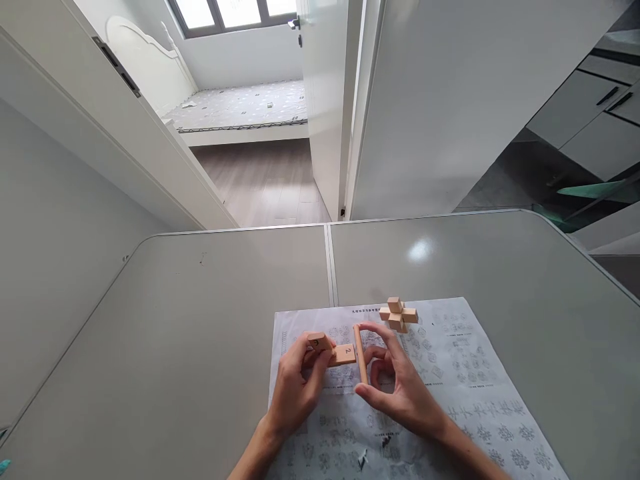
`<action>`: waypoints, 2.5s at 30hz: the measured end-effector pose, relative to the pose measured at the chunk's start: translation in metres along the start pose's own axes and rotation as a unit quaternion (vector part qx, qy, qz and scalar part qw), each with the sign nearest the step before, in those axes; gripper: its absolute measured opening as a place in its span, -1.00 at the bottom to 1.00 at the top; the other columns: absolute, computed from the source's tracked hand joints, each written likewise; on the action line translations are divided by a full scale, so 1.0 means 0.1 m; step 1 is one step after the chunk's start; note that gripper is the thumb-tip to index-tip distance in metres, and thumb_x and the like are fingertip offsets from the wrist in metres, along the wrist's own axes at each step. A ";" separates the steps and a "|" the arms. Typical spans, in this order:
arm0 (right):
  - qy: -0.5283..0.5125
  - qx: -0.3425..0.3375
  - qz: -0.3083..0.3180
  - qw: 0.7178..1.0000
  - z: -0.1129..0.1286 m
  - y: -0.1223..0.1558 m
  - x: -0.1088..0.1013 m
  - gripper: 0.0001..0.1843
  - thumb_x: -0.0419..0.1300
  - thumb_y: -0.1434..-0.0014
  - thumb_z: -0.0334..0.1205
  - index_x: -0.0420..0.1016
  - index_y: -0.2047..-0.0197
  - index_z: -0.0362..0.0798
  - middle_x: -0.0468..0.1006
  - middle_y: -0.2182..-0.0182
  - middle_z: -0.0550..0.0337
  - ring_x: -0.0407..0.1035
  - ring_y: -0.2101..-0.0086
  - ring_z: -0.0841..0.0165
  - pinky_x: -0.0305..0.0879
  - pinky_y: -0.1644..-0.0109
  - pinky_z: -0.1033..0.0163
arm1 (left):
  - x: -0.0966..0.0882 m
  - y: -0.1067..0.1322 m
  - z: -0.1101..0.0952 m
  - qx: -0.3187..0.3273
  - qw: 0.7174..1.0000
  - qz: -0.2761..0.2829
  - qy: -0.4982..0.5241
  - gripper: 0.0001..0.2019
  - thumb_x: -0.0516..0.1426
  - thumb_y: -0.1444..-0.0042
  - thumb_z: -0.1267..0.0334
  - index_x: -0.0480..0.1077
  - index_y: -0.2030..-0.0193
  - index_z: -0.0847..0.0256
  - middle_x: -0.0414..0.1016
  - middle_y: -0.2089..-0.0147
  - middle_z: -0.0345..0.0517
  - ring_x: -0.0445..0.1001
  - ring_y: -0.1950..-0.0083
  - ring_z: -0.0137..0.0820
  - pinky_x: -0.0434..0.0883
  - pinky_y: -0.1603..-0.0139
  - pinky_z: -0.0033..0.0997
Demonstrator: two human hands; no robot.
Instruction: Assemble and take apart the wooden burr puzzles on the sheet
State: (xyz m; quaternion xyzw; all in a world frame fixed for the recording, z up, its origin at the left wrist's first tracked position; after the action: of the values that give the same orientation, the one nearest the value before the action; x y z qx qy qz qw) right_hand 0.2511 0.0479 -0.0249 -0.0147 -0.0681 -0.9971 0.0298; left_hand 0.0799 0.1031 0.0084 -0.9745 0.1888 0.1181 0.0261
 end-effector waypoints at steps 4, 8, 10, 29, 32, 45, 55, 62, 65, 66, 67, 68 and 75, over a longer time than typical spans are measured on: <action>0.015 -0.016 -0.007 1.000 0.00 0.00 -0.01 -0.14 0.48 -0.21 -0.06 0.14 -0.43 0.18 0.50 0.11 0.17 0.44 0.35 0.34 0.49 0.37 0.26 | -0.07 -0.01 0.11 -0.058 0.996 -0.042 0.048 -0.74 0.15 -0.47 0.04 0.52 0.05 0.18 0.61 0.11 -0.06 0.64 0.08 -0.29 0.60 0.01 -0.37; 0.082 -0.074 -0.001 0.994 0.08 0.00 0.04 -0.10 0.52 -0.17 -0.14 0.17 -0.44 0.26 0.30 -0.31 -0.03 0.43 0.39 0.43 0.54 0.39 0.23 | -0.15 -0.01 0.15 -0.087 0.989 -0.086 0.084 -0.67 0.22 -0.39 -0.06 0.54 0.09 0.19 0.61 0.14 -0.08 0.65 0.08 -0.27 0.61 0.01 -0.36; 0.118 -0.096 0.009 0.988 0.10 0.00 0.08 -0.09 0.52 -0.17 -0.18 0.18 -0.45 0.28 0.25 -0.38 -0.05 0.36 0.45 0.47 0.53 0.41 0.20 | -0.17 -0.02 0.16 -0.094 0.987 -0.095 0.091 -0.65 0.24 -0.37 -0.09 0.55 0.10 0.20 0.62 0.13 -0.07 0.64 0.09 -0.27 0.61 0.01 -0.36; 0.379 -0.163 0.047 0.910 0.16 0.03 0.28 -0.07 0.56 -0.09 -0.23 0.23 -0.42 0.10 0.36 -0.42 -0.17 0.63 -0.06 0.01 0.68 0.08 -0.01 | -0.20 0.00 0.20 -0.108 0.987 -0.106 0.051 -0.59 0.27 -0.30 -0.15 0.51 0.29 0.19 0.56 0.33 -0.13 0.55 0.27 -0.31 0.50 0.21 -0.41; 0.383 -0.161 0.045 0.908 0.14 0.03 0.27 -0.11 0.55 -0.11 -0.22 0.25 -0.41 0.09 0.36 -0.43 -0.18 0.63 -0.07 0.00 0.69 0.08 -0.02 | -0.18 -0.01 0.17 -0.101 0.989 -0.095 0.054 -0.60 0.26 -0.31 -0.12 0.55 0.28 0.21 0.62 0.32 -0.11 0.58 0.28 -0.31 0.51 0.23 -0.43; 0.202 -0.132 -0.007 0.971 0.11 0.04 0.12 0.11 0.46 -0.23 -0.29 -0.09 -0.60 0.35 0.15 -0.53 -0.15 0.45 0.44 0.40 0.67 0.34 0.09 | -0.14 0.00 0.11 -0.081 0.994 -0.050 0.045 -0.64 0.31 -0.28 -0.07 0.67 0.27 0.23 0.67 0.38 -0.07 0.59 0.35 -0.31 0.53 0.26 -0.41; 0.185 -0.178 -0.002 0.966 0.15 0.07 0.14 0.10 0.46 -0.26 -0.23 -0.13 -0.60 0.33 0.06 -0.56 -0.21 0.57 0.22 0.29 0.69 0.21 0.08 | 0.09 0.01 0.06 -0.086 0.988 0.060 0.111 -0.69 0.32 -0.30 0.01 0.66 0.22 0.26 0.73 0.24 0.04 0.67 0.31 -0.28 0.60 0.23 -0.35; 0.202 -0.199 -0.004 0.959 0.19 0.09 0.15 -0.04 0.42 -0.28 -0.32 -0.01 -0.52 0.37 0.09 -0.53 -0.18 0.59 0.29 0.36 0.72 0.18 0.05 | 0.13 0.02 0.04 -0.079 0.990 0.084 0.084 -0.71 0.30 -0.33 0.02 0.66 0.20 0.24 0.75 0.22 0.04 0.70 0.23 -0.24 0.60 0.16 -0.34; 0.200 -0.206 -0.003 0.958 0.22 0.09 0.16 -0.09 0.41 -0.28 -0.33 0.03 -0.49 0.34 0.11 -0.52 -0.19 0.58 0.30 0.39 0.73 0.20 0.07 | 0.13 0.01 0.02 -0.076 0.990 0.086 0.077 -0.71 0.29 -0.33 0.02 0.66 0.20 0.23 0.75 0.22 0.03 0.70 0.24 -0.24 0.59 0.15 -0.34; 0.197 -0.209 -0.003 0.958 0.23 0.09 0.16 -0.11 0.41 -0.29 -0.33 0.04 -0.48 0.33 0.11 -0.52 -0.19 0.58 0.31 0.40 0.73 0.21 0.08 | 0.13 0.01 0.01 -0.074 0.991 0.085 0.074 -0.72 0.30 -0.33 0.03 0.66 0.20 0.22 0.75 0.23 0.02 0.70 0.24 -0.24 0.59 0.15 -0.34; 0.195 -0.211 -0.003 0.958 0.23 0.09 0.17 -0.13 0.40 -0.30 -0.32 0.04 -0.47 0.32 0.12 -0.51 -0.20 0.57 0.31 0.41 0.73 0.21 0.09 | 0.13 0.01 0.00 -0.073 0.991 0.084 0.072 -0.72 0.30 -0.33 0.02 0.66 0.21 0.22 0.75 0.23 0.02 0.70 0.25 -0.25 0.59 0.16 -0.34; 0.194 -0.211 -0.004 0.958 0.23 0.09 0.17 -0.14 0.41 -0.30 -0.31 0.04 -0.46 0.31 0.12 -0.51 -0.20 0.57 0.31 0.41 0.73 0.21 0.09 | 0.13 0.01 0.00 -0.072 0.991 0.085 0.070 -0.71 0.30 -0.33 0.02 0.66 0.22 0.22 0.75 0.24 0.02 0.70 0.25 -0.24 0.60 0.16 -0.33; 0.202 -0.212 -0.014 0.956 0.23 0.09 0.16 -0.14 0.43 -0.28 -0.28 0.04 -0.45 0.27 0.18 -0.48 -0.23 0.61 0.26 0.35 0.73 0.16 0.06 | 0.14 0.01 0.00 -0.076 0.991 0.085 0.074 -0.68 0.29 -0.32 -0.01 0.65 0.23 0.23 0.74 0.27 0.04 0.69 0.29 -0.23 0.59 0.22 -0.32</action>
State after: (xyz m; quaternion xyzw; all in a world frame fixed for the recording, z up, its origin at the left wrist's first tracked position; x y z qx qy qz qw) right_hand 0.2367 0.0415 0.0000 0.1820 0.1521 -0.9711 0.0252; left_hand 0.0921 0.0974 0.0053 -0.9601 0.2629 0.0611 -0.0726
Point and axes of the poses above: each hand's wrist, its own y-axis away from the middle knuckle, its own x-axis out of the palm, z = x × y, the point moved 9 cm from there along -y, towards the middle knuckle
